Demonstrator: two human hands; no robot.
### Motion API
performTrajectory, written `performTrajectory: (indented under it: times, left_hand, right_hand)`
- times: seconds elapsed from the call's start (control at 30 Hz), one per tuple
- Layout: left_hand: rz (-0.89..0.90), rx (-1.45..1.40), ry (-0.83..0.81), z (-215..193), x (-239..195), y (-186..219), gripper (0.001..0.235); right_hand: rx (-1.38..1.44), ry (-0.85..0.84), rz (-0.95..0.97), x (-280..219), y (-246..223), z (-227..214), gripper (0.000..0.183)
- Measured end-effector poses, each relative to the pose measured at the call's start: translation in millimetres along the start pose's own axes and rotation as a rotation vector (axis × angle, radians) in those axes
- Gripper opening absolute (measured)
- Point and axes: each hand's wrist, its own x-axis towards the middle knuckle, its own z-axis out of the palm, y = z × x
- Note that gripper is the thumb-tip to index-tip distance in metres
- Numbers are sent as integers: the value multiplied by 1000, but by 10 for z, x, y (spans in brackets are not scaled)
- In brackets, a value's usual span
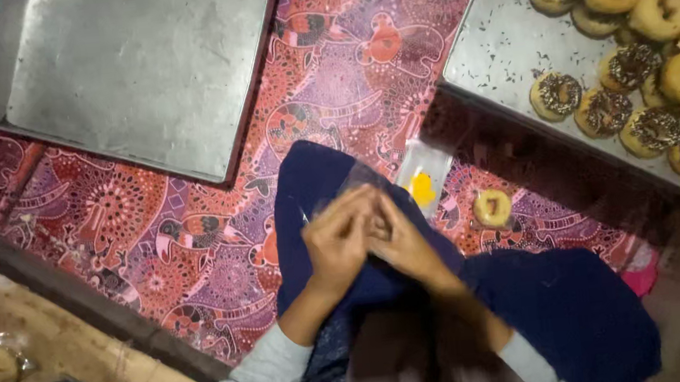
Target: The person sits on a patterned mat and repeatedly picks donuts from metal trays, places them into small clear plastic bags, and sets the filled bags into a nearby crate. The person handles both plain and chocolate-sprinkled donuts throughout the clip.
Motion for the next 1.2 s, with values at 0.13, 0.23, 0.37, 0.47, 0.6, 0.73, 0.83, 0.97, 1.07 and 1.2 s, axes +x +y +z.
performTrajectory:
  times: [0.13, 0.23, 0.37, 0.47, 0.6, 0.73, 0.83, 0.97, 1.07, 1.2]
  left_hand:
    - [-79, 186, 245, -14, -85, -304, 36]
    - [-649, -341, 111, -55, -186, -766, 36]
    - [-706, -370, -16, 22, -437, -1134, 33]
    - [-686, -225, -119, 70, -419, -1119, 24]
    - [-587, -94, -163, 9, -258, -826, 14]
    - [-343, -367, 105, 8, -173, -510, 14]
    - [-137, -74, 122, 19, -103, -405, 20]
    - [-258, 323, -8, 51, -42, -509, 22]
    - [-230, 249, -80, 209, -138, -690, 9]
    - [-2, 82, -253, 847, -253, -895, 6]
  right_hand:
    - [127, 43, 120, 249, 355, 40, 61]
    - [144, 141, 110, 344, 489, -48, 52]
    - [-233, 304, 107, 209, 581, -96, 39]
    - [-418, 304, -112, 193, 443, -13, 36]
    - [-225, 381, -57, 261, -33, 172, 34]
    - [-359, 564, -377, 286, -344, 234, 24]
    - [-479, 625, -490, 244, -195, 179, 21]
    - [-391, 542, -196, 147, 426, -76, 17]
    - [-240, 588, -86, 6, 876, -289, 18]
    - [-196, 778, 88, -31, 951, -910, 37]
